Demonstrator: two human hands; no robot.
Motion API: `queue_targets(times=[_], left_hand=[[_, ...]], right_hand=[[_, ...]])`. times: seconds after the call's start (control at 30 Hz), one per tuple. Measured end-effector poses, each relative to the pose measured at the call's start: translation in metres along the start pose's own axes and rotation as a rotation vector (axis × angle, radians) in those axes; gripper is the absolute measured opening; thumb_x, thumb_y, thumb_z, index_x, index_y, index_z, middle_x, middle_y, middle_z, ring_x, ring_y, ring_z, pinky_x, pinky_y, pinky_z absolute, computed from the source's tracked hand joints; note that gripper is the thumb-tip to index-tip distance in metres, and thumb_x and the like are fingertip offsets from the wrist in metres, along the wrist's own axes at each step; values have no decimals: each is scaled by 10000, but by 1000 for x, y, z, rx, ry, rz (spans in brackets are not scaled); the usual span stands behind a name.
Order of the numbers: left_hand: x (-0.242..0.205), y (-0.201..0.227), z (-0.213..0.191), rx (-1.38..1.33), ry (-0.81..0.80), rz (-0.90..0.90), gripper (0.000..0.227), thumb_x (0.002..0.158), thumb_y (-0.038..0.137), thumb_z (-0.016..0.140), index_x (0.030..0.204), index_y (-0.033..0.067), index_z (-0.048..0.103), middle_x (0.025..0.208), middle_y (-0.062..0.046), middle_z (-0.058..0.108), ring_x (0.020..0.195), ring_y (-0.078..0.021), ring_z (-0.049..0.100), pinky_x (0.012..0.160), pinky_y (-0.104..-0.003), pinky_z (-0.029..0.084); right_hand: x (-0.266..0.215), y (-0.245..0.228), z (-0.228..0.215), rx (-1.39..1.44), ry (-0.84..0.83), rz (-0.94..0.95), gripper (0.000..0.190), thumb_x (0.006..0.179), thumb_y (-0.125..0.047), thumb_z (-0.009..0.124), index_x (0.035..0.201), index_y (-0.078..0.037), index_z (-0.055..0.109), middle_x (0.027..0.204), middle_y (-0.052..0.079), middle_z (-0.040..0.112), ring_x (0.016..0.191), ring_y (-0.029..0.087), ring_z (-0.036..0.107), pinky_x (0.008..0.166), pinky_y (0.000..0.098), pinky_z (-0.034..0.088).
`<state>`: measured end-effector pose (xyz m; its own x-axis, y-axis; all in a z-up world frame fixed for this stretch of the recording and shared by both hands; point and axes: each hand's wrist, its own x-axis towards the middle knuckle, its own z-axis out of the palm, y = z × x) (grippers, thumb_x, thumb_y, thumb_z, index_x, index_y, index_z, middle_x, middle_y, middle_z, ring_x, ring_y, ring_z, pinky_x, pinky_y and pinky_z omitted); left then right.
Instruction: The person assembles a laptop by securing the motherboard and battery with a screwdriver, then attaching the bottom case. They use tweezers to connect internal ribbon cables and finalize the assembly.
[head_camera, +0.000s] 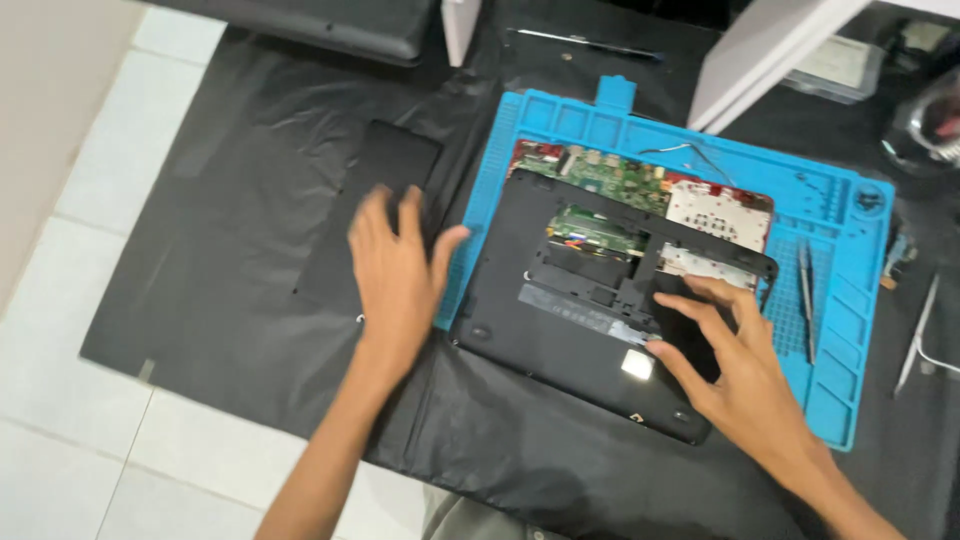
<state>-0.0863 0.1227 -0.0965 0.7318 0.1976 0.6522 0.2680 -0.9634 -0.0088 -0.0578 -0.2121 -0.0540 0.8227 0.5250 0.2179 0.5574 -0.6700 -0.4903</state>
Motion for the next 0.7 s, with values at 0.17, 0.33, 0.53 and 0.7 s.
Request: queue_targets(times=[0.17,0.33,0.53,0.7], left_hand=[[-9,42,-18,-561,-423,-122,497,1000,378,675,1312,-4,611,1094,-218,608,1011,-426,614,869,-512,487],[-10,47,-26,-643,-470,-180,491,972,310,676,1317,-31,600,1048,-234,616,886,-447,625,718,-513,486],[-20,49,-44,-702,-513,-272,470,935,221,716,1326,-16,604,975,-207,602,839,-398,628,719,-481,492],[-21,57,-66,-730,-493,-319,496,925,174,730,1366,-10,595,947,-172,553,758,-321,573,693,-428,473]], right_hand=[[-23,1,-6,-112,126,303,598,872,-246,788,1403,-62,584,1259,174,516,990,302,629,792,406,522],[-51,13,-2,-66,111,536,771,837,-240,794,1507,-23,480,1137,152,551,774,244,629,654,383,536],[-65,18,5,164,73,685,740,837,-180,769,1509,-77,475,1108,113,592,738,184,646,639,348,562],[-81,37,7,456,150,665,744,844,-102,739,1529,-81,449,1159,72,568,802,128,634,726,278,545]])
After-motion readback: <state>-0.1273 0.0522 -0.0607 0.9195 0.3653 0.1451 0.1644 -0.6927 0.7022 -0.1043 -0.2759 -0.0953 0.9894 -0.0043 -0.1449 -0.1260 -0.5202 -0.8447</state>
